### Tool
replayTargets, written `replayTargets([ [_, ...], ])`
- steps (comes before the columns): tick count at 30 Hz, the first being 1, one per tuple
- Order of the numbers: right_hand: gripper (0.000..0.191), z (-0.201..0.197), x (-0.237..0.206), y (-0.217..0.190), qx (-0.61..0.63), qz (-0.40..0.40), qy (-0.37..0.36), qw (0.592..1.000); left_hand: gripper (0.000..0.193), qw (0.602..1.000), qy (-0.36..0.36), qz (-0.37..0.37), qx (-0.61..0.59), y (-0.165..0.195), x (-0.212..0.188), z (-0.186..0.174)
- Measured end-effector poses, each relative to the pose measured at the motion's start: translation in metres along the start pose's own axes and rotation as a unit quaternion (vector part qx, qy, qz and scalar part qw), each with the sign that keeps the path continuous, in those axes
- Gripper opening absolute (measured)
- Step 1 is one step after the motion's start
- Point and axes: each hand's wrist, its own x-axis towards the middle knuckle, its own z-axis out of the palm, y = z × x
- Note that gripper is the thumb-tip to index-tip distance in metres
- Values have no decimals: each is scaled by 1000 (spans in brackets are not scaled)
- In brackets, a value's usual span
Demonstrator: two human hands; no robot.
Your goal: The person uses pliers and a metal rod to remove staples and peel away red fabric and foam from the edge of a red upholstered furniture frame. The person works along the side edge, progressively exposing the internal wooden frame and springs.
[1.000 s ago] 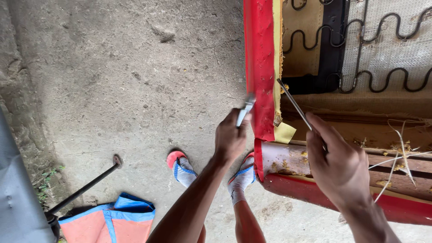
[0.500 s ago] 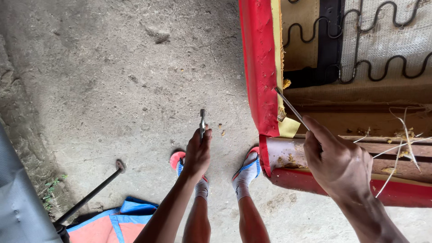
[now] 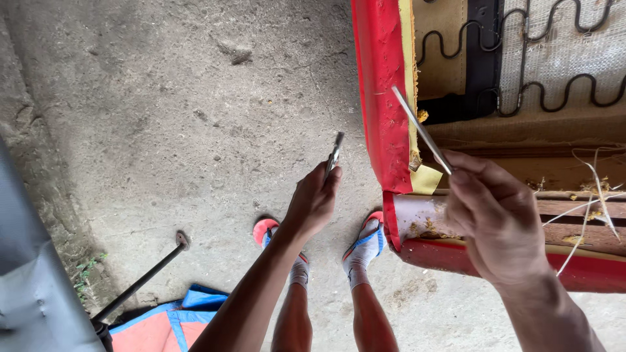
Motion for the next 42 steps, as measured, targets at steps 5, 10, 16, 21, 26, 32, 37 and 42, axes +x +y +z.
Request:
replayTargets([
  [5, 28, 1, 6, -12, -375, -118, 49, 918, 35, 998, -17, 56, 21, 27, 1, 4],
  [10, 27, 0, 15, -6, -482, -109, 42, 868, 34, 999, -25, 25, 26, 39, 5, 7],
  [16, 25, -6, 16, -1, -525, -175, 48, 831, 36, 999, -20, 23, 12, 35, 2, 5],
  [21, 29, -12, 22, -6, -551, -187, 18, 813, 36, 1000, -19, 23, -5, 21, -2, -4],
  [26, 29, -8, 27, -20, -575, -199, -2, 793, 29, 956, -100, -95, -259, 0, 4, -11],
  [32, 30, -1, 31, -37, -637, -192, -45, 746, 41, 887, -75, -170, -423, -33, -6, -20],
  [37, 36, 4, 32, -46, -646, -158, -53, 745, 46, 893, -62, -206, -395, -63, -17, -34],
  [42, 27, 25, 26, -50, -721, -171, -54, 670, 50, 896, -65, -243, -367, -94, -36, -45],
])
